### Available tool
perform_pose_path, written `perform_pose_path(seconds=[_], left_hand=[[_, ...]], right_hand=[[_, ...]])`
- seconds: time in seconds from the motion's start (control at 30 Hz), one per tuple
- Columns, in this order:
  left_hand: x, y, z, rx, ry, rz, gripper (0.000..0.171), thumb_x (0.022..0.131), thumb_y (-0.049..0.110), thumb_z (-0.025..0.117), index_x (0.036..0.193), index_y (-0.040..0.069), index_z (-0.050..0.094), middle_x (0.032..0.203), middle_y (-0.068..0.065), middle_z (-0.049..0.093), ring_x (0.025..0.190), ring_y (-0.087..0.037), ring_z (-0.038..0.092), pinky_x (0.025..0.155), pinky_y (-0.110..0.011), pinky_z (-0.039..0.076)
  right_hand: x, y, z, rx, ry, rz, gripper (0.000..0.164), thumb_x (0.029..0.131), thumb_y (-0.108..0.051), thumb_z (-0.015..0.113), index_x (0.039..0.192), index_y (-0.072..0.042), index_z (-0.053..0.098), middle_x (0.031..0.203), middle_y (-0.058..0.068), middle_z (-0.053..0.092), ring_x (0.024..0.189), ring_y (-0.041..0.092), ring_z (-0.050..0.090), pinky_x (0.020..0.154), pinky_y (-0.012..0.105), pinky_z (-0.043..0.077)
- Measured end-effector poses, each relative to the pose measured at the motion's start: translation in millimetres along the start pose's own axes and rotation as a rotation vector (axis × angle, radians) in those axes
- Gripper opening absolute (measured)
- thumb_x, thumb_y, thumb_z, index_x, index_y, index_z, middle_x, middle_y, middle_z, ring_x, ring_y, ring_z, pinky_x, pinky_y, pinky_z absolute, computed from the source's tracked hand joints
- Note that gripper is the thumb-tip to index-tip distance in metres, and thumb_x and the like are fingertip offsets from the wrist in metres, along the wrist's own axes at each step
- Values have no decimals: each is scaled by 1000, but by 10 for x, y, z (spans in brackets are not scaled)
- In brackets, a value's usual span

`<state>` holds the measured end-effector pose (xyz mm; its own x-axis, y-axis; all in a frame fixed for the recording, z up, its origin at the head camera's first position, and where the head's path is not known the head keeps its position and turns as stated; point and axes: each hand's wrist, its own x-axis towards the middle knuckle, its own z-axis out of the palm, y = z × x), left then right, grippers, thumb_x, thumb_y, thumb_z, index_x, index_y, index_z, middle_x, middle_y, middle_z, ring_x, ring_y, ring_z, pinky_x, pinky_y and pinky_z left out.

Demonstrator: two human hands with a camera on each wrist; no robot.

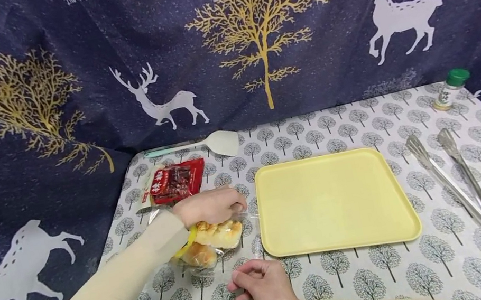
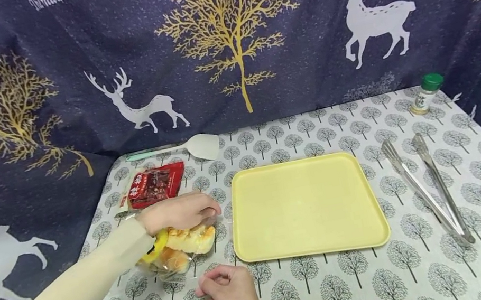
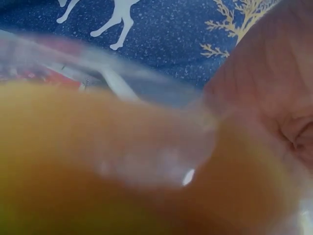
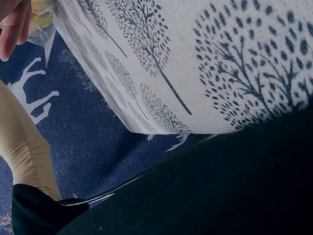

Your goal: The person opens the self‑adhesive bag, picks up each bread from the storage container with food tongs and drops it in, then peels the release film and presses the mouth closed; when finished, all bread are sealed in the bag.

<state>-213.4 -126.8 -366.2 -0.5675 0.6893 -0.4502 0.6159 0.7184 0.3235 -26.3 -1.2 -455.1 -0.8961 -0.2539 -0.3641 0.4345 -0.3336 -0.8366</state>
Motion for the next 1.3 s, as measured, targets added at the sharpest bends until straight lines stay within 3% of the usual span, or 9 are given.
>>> perform_pose_path(seconds=[0.13, 0.27, 0.5, 0.67, 0.8, 0.93, 1.1, 1.3], left_hand=[[-16, 28, 34, 35, 52, -7, 19, 105, 7, 64, 112, 13, 80, 104, 1, 76, 98, -13, 64, 104, -40, 55], [-49, 43, 47, 16, 76, 3, 12, 105, 15, 70, 100, 14, 80, 93, 5, 75, 86, -8, 62, 94, -34, 56], [-180, -36, 102, -4, 146, 2, 23, 107, 11, 67, 83, 14, 67, 81, 5, 64, 74, -6, 54, 76, -24, 49], [-331, -124, 75, -35, 210, -45, 23, 109, 11, 63, 86, 15, 65, 80, 4, 63, 71, -7, 52, 71, -22, 49], [-494, -160, 13, -58, 290, -85, 14, 109, 9, 62, 97, 10, 70, 88, -1, 71, 69, -8, 56, 65, -22, 53], [-664, -190, -13, -66, 405, -117, 10, 108, 9, 63, 103, 6, 72, 91, -4, 73, 70, -9, 57, 63, -26, 55], [-859, -198, -21, -90, 595, -141, 12, 108, 10, 65, 100, 5, 73, 91, -7, 76, 77, -13, 61, 76, -34, 57], [-1101, -204, 116, -230, 820, -224, 13, 110, 12, 63, 102, 7, 71, 89, -9, 74, 75, -15, 56, 72, -31, 48]], right_hand=[[-22, 0, 2, -11, -11, -7, 21, 102, -5, 68, 112, 13, 69, 97, 21, 83, 56, 7, 73, 47, 21, 58], [-40, 7, 3, -18, -20, -12, 22, 102, -4, 69, 114, 14, 69, 97, 21, 82, 56, 6, 73, 48, 21, 58], [-30, 7, -50, -62, -54, -30, 24, 102, -6, 70, 115, 15, 69, 98, 23, 82, 58, 6, 74, 51, 22, 60], [-10, -54, -149, -122, -43, -47, 25, 101, -7, 72, 114, 14, 71, 93, 17, 81, 61, 7, 73, 55, 24, 63], [13, -154, -253, -188, -31, -90, 23, 100, -5, 74, 113, 13, 72, 92, 19, 80, 62, 10, 72, 59, 27, 65], [45, -279, -349, -289, -50, -138, 20, 100, -4, 72, 112, 12, 70, 93, 23, 77, 67, 15, 73, 66, 28, 67], [97, -475, -454, -471, -48, -228, 16, 102, -7, 70, 112, 6, 71, 94, 21, 76, 69, 17, 72, 61, 29, 65], [221, -737, -512, -606, -2, -388, 10, 100, -3, 72, 108, 3, 74, 100, 16, 75, 78, 14, 72, 74, 26, 67]])
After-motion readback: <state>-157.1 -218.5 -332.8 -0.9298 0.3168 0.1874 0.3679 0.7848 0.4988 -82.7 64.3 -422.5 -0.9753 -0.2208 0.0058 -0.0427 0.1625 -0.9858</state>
